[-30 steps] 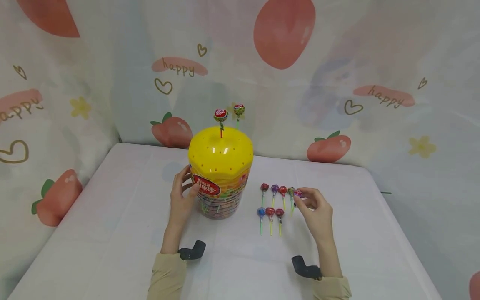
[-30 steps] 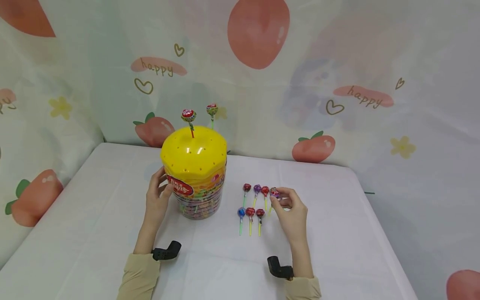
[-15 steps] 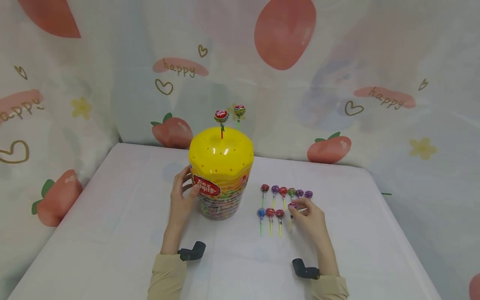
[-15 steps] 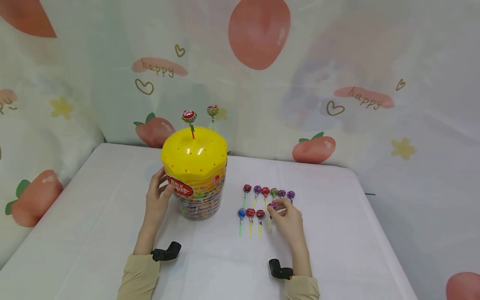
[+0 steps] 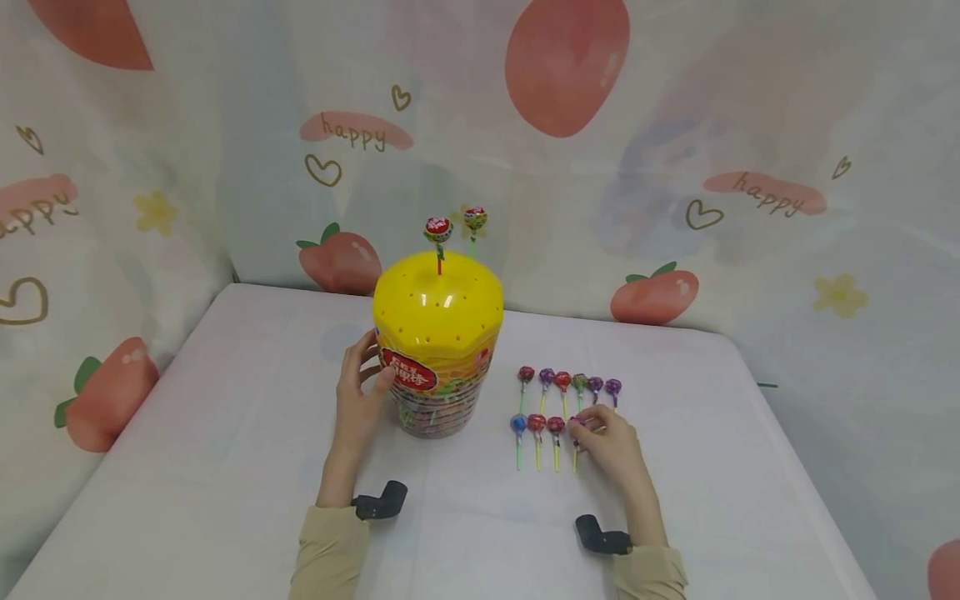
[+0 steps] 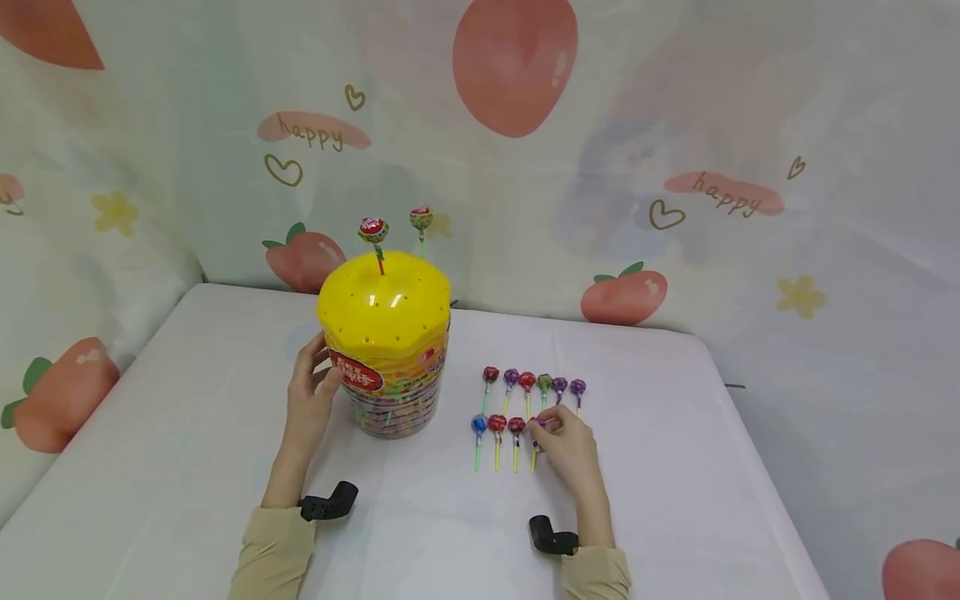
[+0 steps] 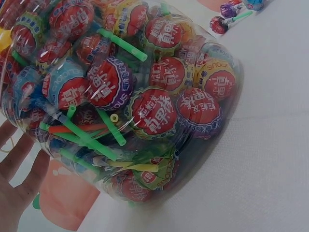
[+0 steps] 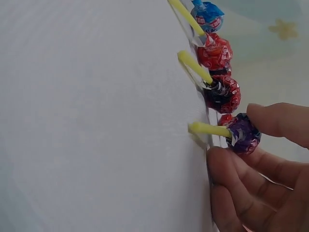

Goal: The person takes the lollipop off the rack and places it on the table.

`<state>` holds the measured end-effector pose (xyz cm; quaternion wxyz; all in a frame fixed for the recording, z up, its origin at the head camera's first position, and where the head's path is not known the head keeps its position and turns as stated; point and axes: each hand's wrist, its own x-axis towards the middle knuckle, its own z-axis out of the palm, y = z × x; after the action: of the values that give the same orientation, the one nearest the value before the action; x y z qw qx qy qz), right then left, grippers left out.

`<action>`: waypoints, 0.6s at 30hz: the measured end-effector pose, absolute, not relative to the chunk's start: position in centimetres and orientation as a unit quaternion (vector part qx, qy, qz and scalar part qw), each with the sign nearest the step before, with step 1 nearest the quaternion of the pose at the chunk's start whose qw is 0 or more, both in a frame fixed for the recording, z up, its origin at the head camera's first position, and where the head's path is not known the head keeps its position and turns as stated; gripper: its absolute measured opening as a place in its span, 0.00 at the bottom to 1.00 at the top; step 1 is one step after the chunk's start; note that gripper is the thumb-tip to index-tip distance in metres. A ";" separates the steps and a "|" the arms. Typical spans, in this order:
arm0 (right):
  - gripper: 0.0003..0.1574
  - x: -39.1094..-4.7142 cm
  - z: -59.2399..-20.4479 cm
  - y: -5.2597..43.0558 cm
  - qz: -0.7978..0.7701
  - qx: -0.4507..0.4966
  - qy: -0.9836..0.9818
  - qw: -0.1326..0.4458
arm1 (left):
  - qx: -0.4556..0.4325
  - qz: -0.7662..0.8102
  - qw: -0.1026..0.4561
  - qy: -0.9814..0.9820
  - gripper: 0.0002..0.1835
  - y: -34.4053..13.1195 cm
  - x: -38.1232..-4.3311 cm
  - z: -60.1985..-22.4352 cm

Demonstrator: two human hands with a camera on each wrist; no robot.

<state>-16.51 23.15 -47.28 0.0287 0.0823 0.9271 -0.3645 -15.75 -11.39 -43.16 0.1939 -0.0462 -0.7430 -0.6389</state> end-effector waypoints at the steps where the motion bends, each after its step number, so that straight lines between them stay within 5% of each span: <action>1: 0.20 -16.5 -47.4 23.1 -0.359 0.083 0.929 0.029 | -0.044 -0.637 0.193 -0.745 0.32 -11.4 -15.7 -43.2; 18: 0.20 -16.7 -47.7 22.9 -0.339 0.088 0.936 0.038 | -0.044 -0.627 0.193 -0.754 0.33 -11.4 -15.8 -43.3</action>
<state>-16.65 22.94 -47.72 0.0379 0.0879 0.9359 -0.3390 -15.82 -11.44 -43.27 0.1926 -0.0445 -0.7536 -0.6269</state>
